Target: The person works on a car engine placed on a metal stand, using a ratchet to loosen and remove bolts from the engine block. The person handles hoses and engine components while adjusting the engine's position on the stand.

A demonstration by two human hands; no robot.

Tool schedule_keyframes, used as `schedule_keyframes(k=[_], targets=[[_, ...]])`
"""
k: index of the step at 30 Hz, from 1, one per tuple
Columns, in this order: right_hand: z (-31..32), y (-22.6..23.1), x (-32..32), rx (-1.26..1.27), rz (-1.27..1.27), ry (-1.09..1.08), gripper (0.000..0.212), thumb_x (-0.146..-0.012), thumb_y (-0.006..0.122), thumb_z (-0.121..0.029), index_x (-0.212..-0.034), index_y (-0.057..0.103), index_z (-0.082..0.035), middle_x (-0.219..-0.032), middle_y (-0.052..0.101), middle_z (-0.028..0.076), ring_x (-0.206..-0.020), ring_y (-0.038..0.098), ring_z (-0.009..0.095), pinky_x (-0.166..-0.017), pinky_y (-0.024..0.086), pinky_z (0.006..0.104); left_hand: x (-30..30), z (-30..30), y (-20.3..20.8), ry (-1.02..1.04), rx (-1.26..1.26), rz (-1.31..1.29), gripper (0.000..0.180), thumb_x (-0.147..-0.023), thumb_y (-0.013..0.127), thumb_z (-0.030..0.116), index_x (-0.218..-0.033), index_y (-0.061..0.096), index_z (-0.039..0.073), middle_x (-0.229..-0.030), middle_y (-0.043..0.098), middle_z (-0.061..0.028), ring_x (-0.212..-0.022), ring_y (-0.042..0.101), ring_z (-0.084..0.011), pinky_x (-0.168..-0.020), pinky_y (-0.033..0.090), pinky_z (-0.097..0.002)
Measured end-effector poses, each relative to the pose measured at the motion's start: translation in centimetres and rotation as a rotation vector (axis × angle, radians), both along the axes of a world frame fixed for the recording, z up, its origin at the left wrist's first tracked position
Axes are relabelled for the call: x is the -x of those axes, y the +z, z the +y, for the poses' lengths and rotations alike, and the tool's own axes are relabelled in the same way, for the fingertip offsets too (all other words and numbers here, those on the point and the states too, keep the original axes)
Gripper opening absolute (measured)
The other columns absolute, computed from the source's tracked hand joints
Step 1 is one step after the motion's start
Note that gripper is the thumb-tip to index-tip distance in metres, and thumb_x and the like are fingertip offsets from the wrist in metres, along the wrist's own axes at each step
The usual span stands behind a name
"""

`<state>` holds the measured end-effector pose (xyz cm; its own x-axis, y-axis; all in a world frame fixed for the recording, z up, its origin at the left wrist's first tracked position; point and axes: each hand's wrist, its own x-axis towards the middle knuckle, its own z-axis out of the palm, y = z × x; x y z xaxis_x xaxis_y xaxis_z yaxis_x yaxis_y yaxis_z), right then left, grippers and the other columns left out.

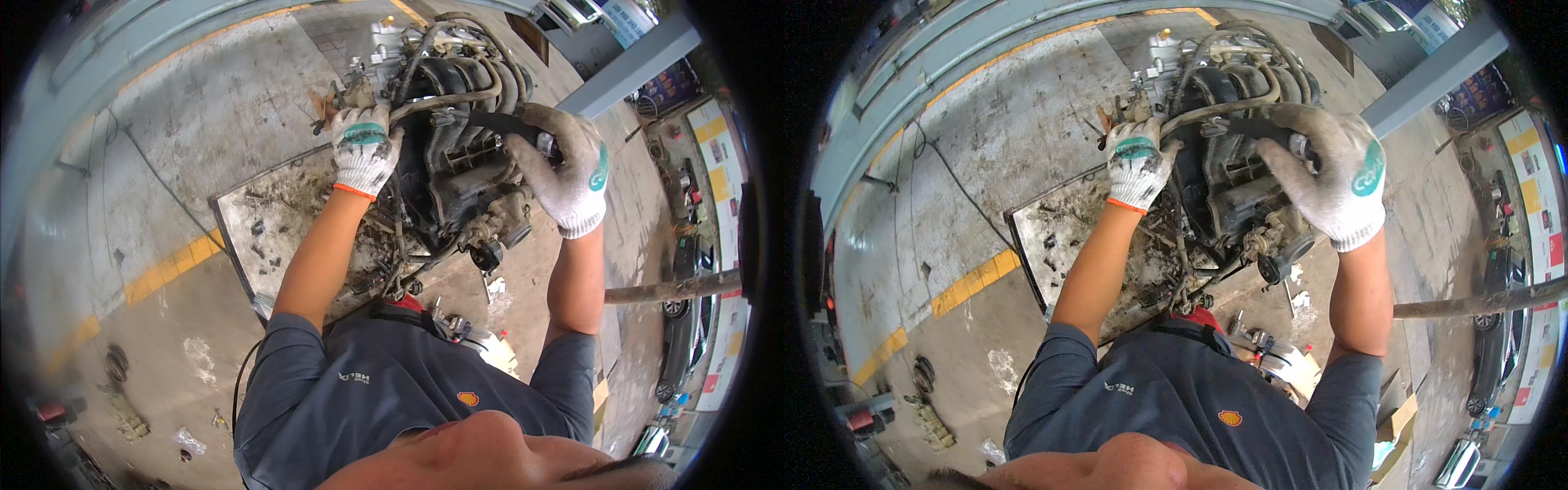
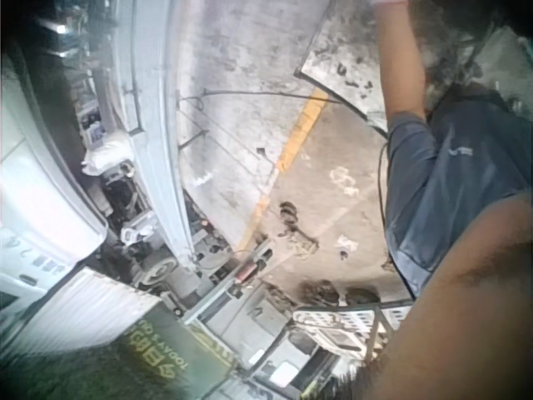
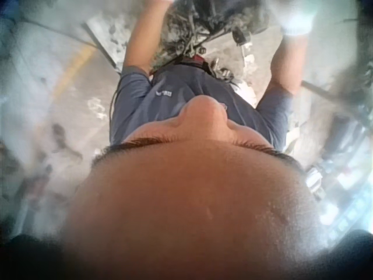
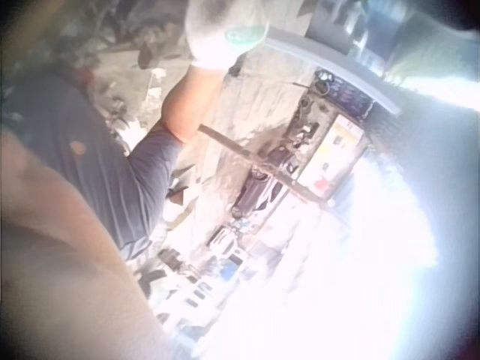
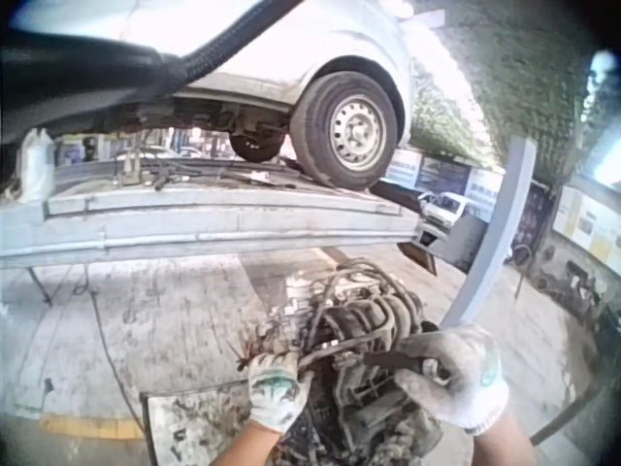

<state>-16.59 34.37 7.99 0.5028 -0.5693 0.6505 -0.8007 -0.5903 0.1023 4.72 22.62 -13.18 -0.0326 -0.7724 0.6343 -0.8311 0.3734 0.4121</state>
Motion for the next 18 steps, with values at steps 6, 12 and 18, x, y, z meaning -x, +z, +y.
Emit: schedule_keyframes(k=[6,12,18], targets=[[0.6,-0.7,0.7,-0.112,-0.156,-0.116,0.032,-0.086,0.085,-0.01,-0.115,0.076,-0.002,-0.094,0.078,0.014,-0.084,0.074,0.027,-0.08,0.057,0.0374,-0.4,-1.2,-1.9,-0.06,0.208,0.076,0.039,-0.082,0.083,0.026,-0.112,0.075,0.004,-0.085,0.076,-0.0153,-0.093,0.073,-0.0332,-0.108,0.046,-0.0472],[1.3,-0.3,2.7,0.002,-0.206,-0.082,0.031,-0.082,0.085,-0.003,-0.111,0.075,0.001,-0.101,0.077,0.016,-0.088,0.072,0.027,-0.083,0.057,0.0372,-0.3,0.2,-0.3,-0.097,0.223,0.154,0.036,-0.089,0.079,0.019,-0.123,0.073,0.006,-0.091,0.076,-0.016,-0.095,0.073,-0.0345,-0.111,0.046,-0.0493],[6.7,-0.4,6.7,0.037,-0.45,-0.055,0.031,-0.082,0.07,0.012,-0.112,0.069,0.005,-0.116,0.074,0.02,-0.109,0.071,0.03,-0.099,0.056,0.0413,-1.1,0.8,0.1,-0.142,0.232,0.01,0.041,-0.091,0.075,0.012,-0.132,0.072,0.015,-0.105,0.074,-0.017,-0.105,0.071,-0.0376,-0.112,0.046,-0.054]])
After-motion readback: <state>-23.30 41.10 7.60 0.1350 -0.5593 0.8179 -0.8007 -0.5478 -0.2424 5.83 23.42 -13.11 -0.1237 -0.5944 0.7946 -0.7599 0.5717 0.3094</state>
